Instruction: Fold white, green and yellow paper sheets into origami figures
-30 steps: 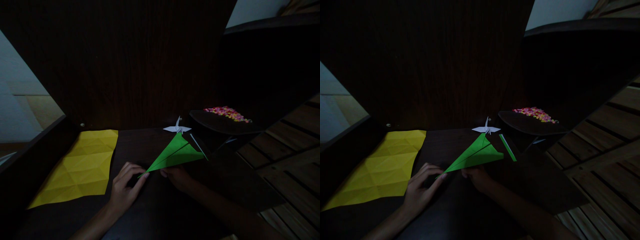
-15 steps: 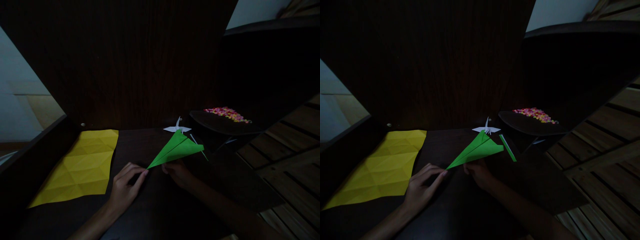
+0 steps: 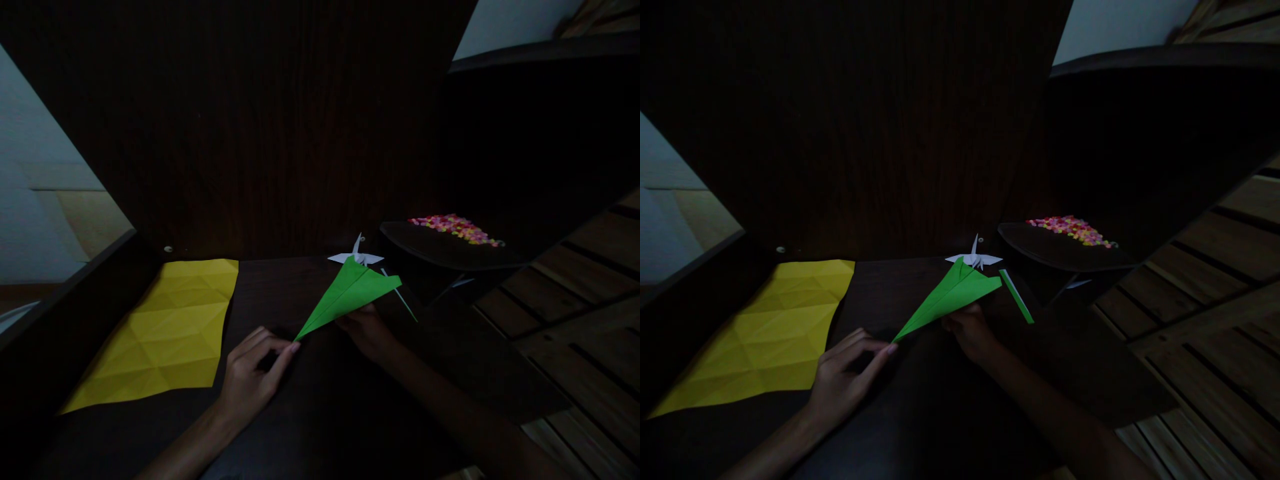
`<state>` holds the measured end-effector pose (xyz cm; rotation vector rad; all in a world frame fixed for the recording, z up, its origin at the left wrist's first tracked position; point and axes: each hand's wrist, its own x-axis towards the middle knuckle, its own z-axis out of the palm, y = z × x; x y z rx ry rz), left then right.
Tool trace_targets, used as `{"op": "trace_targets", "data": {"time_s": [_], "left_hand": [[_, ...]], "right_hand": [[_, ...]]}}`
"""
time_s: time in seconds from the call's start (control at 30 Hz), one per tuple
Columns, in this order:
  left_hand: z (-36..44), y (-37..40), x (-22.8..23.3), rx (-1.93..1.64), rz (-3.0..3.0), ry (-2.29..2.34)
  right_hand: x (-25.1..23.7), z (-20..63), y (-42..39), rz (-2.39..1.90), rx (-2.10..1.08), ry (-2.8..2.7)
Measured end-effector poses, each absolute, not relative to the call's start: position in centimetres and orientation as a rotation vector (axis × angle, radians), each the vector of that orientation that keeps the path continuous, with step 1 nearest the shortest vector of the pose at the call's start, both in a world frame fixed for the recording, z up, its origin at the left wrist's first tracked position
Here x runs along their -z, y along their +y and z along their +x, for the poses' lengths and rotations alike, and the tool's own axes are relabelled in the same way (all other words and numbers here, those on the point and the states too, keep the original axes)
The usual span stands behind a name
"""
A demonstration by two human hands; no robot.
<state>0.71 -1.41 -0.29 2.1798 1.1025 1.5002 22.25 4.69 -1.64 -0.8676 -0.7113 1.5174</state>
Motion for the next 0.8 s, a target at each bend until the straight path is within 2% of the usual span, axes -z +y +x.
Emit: {"op": "trace_targets", "data": {"time_s": [0.4, 0.8], "left_hand": [[0.4, -1.3, -0.2, -1.459, 2.098, 1.234], [-1.0, 0.3, -0.8, -1.47, 1.628, 1.518]], "right_hand": [[1.8, 24.7, 6.9, -0.827, -1.338, -0.659], [0.7, 24.9, 6.8, -0.861, -1.35, -0.786]]}}
